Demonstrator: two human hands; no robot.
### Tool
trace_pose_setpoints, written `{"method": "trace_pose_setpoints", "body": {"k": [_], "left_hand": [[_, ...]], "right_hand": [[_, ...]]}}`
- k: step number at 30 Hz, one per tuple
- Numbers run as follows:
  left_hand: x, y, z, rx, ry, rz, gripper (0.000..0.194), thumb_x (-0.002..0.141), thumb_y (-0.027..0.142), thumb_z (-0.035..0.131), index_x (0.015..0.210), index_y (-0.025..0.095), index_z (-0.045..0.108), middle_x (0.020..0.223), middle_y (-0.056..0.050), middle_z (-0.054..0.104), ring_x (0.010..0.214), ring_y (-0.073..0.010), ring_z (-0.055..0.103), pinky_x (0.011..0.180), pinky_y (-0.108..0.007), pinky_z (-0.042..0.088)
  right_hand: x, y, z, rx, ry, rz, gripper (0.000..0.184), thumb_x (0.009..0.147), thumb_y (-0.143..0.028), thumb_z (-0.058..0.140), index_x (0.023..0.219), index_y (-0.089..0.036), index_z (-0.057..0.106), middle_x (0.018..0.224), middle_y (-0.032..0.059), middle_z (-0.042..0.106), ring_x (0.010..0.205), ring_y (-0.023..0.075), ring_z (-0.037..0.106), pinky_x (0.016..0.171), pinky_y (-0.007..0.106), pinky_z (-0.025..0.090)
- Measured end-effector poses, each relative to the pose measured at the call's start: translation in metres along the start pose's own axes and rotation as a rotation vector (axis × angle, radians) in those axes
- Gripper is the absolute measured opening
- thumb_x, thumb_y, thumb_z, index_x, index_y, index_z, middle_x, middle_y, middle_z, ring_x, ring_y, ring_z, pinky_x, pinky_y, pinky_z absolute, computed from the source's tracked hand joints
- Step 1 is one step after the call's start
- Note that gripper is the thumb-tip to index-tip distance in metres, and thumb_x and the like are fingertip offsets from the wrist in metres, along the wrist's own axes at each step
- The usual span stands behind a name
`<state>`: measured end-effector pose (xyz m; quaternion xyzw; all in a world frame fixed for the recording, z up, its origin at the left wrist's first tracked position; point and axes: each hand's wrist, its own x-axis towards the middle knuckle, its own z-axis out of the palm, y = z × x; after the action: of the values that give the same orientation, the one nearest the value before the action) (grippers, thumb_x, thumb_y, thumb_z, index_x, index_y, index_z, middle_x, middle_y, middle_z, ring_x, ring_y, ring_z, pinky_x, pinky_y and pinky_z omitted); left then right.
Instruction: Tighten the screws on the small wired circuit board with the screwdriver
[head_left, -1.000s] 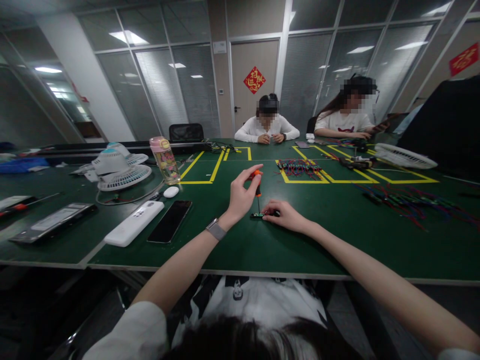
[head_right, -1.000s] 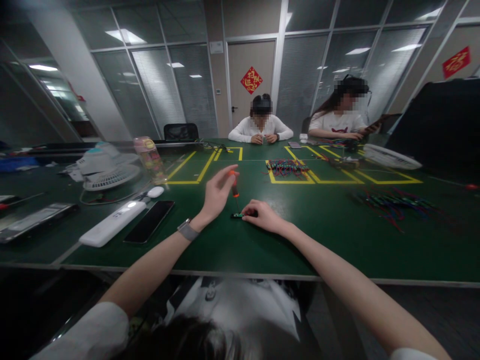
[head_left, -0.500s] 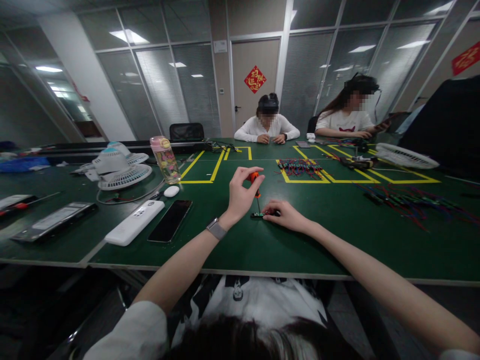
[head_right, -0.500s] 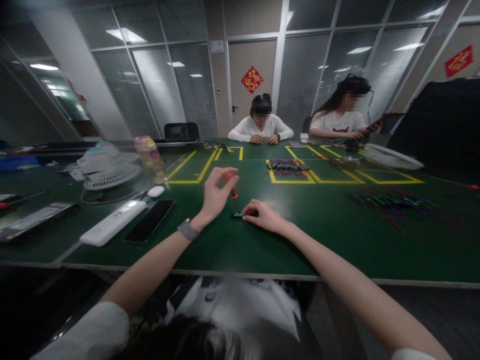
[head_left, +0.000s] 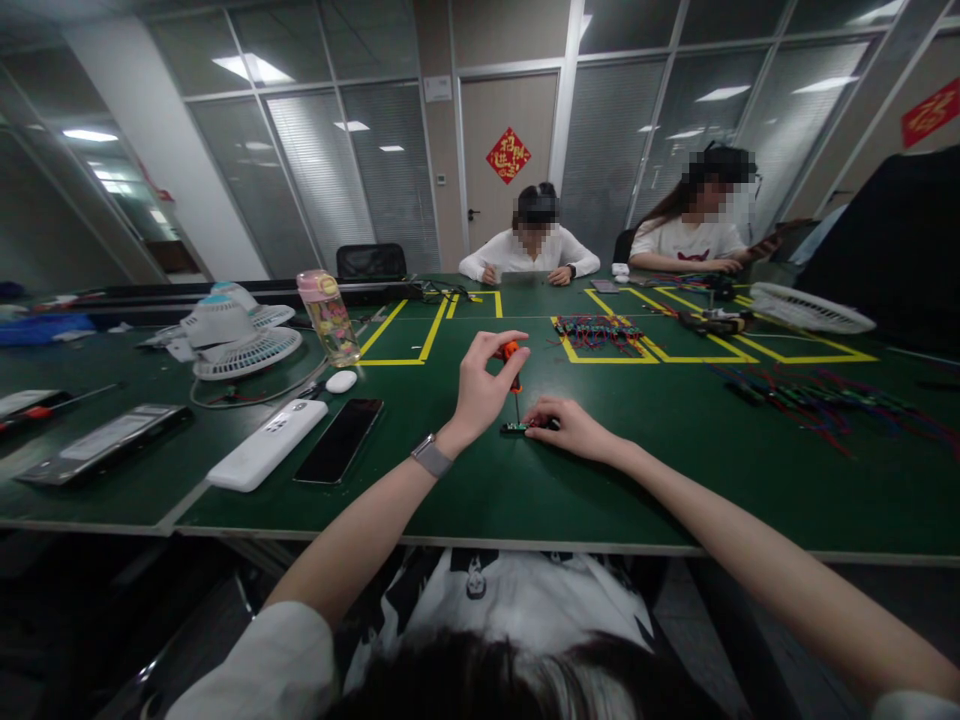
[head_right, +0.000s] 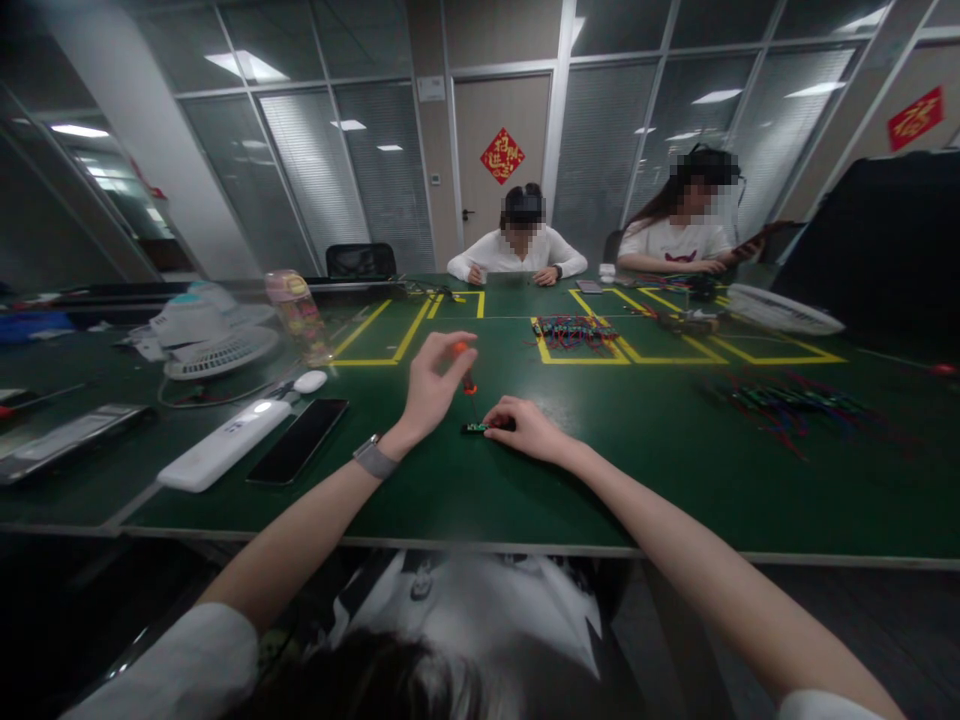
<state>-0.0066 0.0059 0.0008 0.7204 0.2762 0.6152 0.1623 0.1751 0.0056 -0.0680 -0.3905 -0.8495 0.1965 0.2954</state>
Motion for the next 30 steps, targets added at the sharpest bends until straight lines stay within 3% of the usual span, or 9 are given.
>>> {"method": "trace_pose_setpoints", "body": {"k": [5,12,17,19,26,30], "left_hand": [[-0.0001,-0.0010,0.0015,-0.099,-0.063,-0.025,0.031,0.096,0.024,0.045,0.124,0.023,0.058,0.116,-0.006,0.064,0.106,-0.0154,0.060,0.093,-0.028,0.046],[0.0006,0.0028,-0.0004,0.017,0.029,-0.009,0.018,0.086,0.027,0.063,0.102,0.021,0.068,0.092,-0.003,0.062,0.084,-0.0137,0.059,0.080,-0.026,0.048],[0.0009,0.0000,0.0001,-0.046,-0.039,-0.039,0.030,0.097,0.027,0.044,0.122,0.023,0.059,0.115,-0.007,0.062,0.103,-0.0154,0.059,0.091,-0.029,0.046],[0.0014,-0.0009,0.0001,-0.078,-0.056,-0.049,0.032,0.097,0.026,0.042,0.125,0.023,0.057,0.114,-0.006,0.065,0.102,-0.0154,0.060,0.091,-0.029,0.046],[0.0028,0.0003,-0.0024,0.043,0.020,0.009,0.013,0.086,0.027,0.063,0.096,0.020,0.068,0.088,-0.002,0.060,0.082,-0.0131,0.057,0.078,-0.025,0.046],[0.0028,-0.0017,-0.0022,-0.001,-0.004,-0.018,0.023,0.095,0.028,0.048,0.106,0.022,0.067,0.100,-0.004,0.061,0.091,-0.0138,0.058,0.083,-0.026,0.046]], "right_hand": [[0.0004,-0.0002,0.0002,-0.025,-0.006,-0.007,0.011,0.081,-0.022,0.067,0.089,-0.017,0.072,0.080,0.0033,0.061,0.071,0.0154,0.058,0.066,0.027,0.046],[0.0005,-0.0016,-0.0003,-0.032,-0.005,0.003,0.010,0.081,-0.021,0.067,0.088,-0.017,0.071,0.081,0.0041,0.062,0.071,0.0162,0.058,0.067,0.028,0.046],[0.0003,-0.0024,-0.0008,-0.028,-0.013,0.004,0.011,0.081,-0.022,0.066,0.089,-0.016,0.072,0.081,0.0041,0.062,0.071,0.0158,0.058,0.067,0.028,0.047],[0.0003,-0.0023,-0.0007,-0.025,-0.010,0.003,0.011,0.081,-0.022,0.066,0.089,-0.016,0.072,0.081,0.0042,0.062,0.071,0.0159,0.058,0.066,0.027,0.047],[0.0002,-0.0005,-0.0001,-0.034,-0.001,0.001,0.010,0.081,-0.022,0.067,0.088,-0.017,0.072,0.080,0.0037,0.062,0.070,0.0158,0.059,0.066,0.027,0.047],[0.0004,0.0000,-0.0003,-0.035,-0.002,-0.001,0.011,0.081,-0.022,0.067,0.089,-0.018,0.072,0.080,0.0035,0.062,0.070,0.0159,0.058,0.066,0.028,0.047]]}}
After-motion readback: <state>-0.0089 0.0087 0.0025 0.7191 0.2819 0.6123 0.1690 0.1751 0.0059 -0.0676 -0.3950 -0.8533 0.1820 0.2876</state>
